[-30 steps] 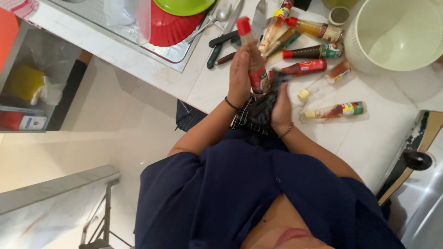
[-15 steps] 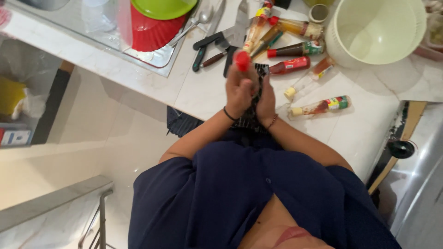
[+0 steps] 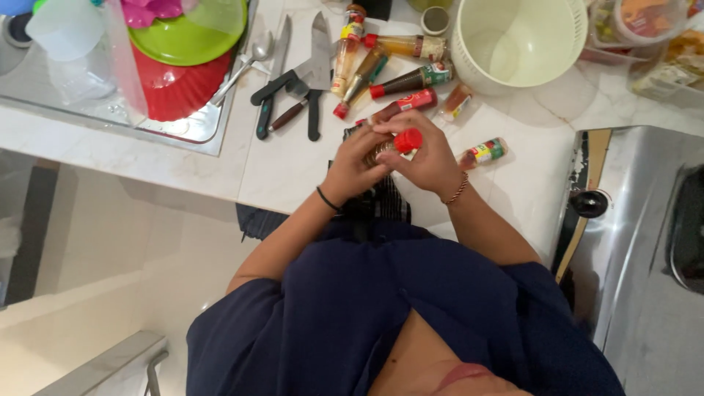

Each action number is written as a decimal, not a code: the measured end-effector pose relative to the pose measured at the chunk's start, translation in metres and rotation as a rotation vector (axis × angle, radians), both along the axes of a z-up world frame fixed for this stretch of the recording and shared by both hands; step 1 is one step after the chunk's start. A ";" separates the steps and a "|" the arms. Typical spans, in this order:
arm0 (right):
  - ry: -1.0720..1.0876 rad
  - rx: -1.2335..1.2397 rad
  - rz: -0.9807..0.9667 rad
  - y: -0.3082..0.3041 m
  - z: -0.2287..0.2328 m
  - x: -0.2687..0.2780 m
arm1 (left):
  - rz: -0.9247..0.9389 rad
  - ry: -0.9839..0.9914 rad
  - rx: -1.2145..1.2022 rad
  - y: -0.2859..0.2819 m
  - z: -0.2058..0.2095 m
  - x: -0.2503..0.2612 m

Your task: Cleaning and organizing various condiment bottles and kitchen utensils using a cloth.

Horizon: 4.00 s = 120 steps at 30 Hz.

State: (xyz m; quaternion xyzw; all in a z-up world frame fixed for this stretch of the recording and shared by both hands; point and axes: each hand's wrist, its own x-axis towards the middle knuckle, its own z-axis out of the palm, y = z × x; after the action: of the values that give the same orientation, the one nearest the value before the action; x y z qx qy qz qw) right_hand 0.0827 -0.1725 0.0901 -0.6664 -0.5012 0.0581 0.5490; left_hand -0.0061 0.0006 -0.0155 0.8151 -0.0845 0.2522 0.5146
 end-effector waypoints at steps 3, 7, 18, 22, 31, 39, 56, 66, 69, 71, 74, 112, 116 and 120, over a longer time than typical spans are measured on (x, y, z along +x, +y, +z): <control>-0.020 -0.059 -0.033 -0.016 0.000 0.021 | 0.007 -0.057 0.050 -0.020 0.036 -0.005; 0.154 0.056 -0.191 -0.068 0.001 0.093 | 0.031 -0.117 0.116 -0.022 0.014 -0.010; -0.318 -0.406 -0.661 -0.100 -0.015 0.269 | 0.002 0.290 0.011 -0.010 -0.020 -0.019; -0.332 -0.380 -0.657 -0.093 -0.032 0.287 | 0.011 0.287 -0.008 -0.008 -0.025 -0.019; -0.288 -0.428 -0.731 -0.093 -0.047 0.310 | 0.011 0.286 -0.005 -0.005 -0.024 -0.020; -0.317 -0.430 -0.779 -0.092 -0.049 0.309 | 0.011 0.315 -0.044 -0.004 -0.022 -0.019; -0.352 -0.260 -0.749 -0.094 -0.053 0.315 | 0.024 0.309 -0.058 -0.004 -0.024 -0.021; -0.628 -0.106 -0.686 -0.113 0.026 0.201 | 0.003 0.271 -0.086 -0.003 -0.028 -0.021; 0.066 -0.214 -0.626 -0.142 -0.013 0.151 | 0.010 0.269 -0.092 -0.001 -0.021 -0.018; -0.060 -0.388 -0.509 -0.136 -0.013 0.104 | 0.017 0.264 -0.091 -0.004 -0.027 -0.019; -0.247 -0.671 -0.389 -0.136 -0.049 0.076 | 0.029 0.233 -0.072 -0.003 -0.032 -0.019; -0.452 -0.396 -0.245 0.025 -0.132 -0.063 | 0.084 0.022 -1.066 0.106 -0.006 -0.059; -0.107 -0.301 -0.343 0.036 -0.151 -0.058 | 0.114 -0.012 -1.287 0.128 -0.008 -0.068; 0.177 0.345 -0.259 0.038 -0.103 -0.047 | 0.180 -0.025 -1.434 0.142 0.001 -0.074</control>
State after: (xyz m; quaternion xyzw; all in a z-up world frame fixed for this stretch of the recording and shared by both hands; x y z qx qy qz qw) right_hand 0.0358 -0.1342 -0.0134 -0.6137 -0.3640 -0.0410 0.6994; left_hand -0.0800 0.1423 -0.0142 0.2776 0.1635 0.2962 0.8991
